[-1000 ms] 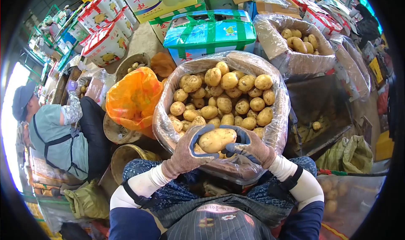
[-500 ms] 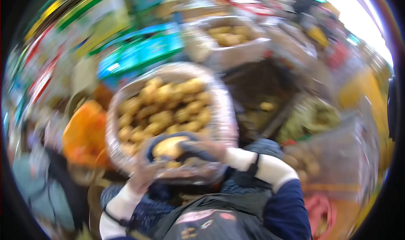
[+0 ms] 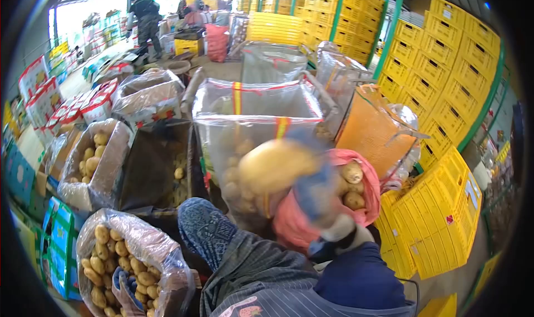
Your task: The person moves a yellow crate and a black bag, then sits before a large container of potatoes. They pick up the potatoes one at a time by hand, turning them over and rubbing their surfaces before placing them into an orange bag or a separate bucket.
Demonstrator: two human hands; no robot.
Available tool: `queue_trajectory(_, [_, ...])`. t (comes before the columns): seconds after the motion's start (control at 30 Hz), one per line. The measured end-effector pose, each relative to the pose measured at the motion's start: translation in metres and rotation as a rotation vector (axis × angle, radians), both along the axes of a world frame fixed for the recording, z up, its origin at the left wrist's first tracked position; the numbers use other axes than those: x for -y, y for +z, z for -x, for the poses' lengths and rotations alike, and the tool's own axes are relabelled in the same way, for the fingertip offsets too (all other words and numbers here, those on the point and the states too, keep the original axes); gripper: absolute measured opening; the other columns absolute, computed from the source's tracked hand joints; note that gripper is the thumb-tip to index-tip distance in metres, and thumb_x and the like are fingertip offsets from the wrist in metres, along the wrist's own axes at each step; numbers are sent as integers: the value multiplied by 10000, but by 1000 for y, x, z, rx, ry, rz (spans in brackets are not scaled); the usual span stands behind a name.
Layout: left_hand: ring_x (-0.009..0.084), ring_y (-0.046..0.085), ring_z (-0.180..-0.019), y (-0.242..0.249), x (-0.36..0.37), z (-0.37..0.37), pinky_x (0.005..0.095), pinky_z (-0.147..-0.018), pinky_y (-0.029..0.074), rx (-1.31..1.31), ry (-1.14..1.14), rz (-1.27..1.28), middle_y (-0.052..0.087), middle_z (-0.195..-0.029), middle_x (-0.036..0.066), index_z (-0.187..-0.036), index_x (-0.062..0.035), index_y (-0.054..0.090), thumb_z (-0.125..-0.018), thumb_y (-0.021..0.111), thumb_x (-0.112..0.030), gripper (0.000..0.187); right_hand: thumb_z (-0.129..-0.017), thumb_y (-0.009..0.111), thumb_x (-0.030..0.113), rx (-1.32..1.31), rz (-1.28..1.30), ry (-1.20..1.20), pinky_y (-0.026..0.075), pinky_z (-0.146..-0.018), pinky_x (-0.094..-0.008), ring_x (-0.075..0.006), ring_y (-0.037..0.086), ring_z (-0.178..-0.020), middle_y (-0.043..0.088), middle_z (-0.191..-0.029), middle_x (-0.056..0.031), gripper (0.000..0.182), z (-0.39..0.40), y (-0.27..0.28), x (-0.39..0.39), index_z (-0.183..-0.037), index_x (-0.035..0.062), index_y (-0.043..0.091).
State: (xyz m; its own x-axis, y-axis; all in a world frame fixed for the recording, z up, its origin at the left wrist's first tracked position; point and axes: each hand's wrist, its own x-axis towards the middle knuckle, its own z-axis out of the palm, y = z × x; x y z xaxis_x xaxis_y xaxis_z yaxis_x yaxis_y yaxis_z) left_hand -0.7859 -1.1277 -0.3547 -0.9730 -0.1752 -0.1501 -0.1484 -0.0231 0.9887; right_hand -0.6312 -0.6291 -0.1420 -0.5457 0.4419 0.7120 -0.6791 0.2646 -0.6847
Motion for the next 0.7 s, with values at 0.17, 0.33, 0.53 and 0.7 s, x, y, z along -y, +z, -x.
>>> queue_trajectory(0.17, [66, 547, -654, -5, 14, 10, 180, -545, 444, -19, -17, 8, 602, -942, 10, -1242, -58, 573, -938, 606, -239, 355, -918, 625, 209, -239, -355, -1155, 472, -943, -365, -241, 575, -1085, 573, -1230, -148, 513, -91, 102, -130, -1326, -48, 448])
queue_trajectory(0.33, [92, 536, -599, 7, 25, 3, 210, -543, 452, 8, 8, 40, 601, -874, -8, -1224, -66, 581, -920, 614, -283, 375, -905, 633, 223, 674, -503, -1391, 460, -936, -330, -223, 614, -1057, 637, -1155, -175, 491, -155, 103, -288, -1333, 13, 518])
queue_trajectory(0.53, [72, 520, -686, 24, 13, -48, 244, -616, 441, -42, -86, 178, 603, -814, -27, -1074, -41, 677, -905, 623, -226, 256, -962, 553, 94, 246, -653, -757, 432, -988, -299, -188, 585, -1127, 598, -1268, -133, 400, -60, 103, -145, -1340, -29, 510])
queue_trajectory(0.7, [130, 564, -674, 36, 6, -47, 345, -611, 468, 81, -214, 713, 641, -754, 68, -995, -27, 679, -855, 647, -428, 425, -980, 502, 96, 217, -955, -104, 441, -973, -336, -222, 596, -1102, 602, -1258, -129, 357, 45, 83, -19, -1312, -33, 531])
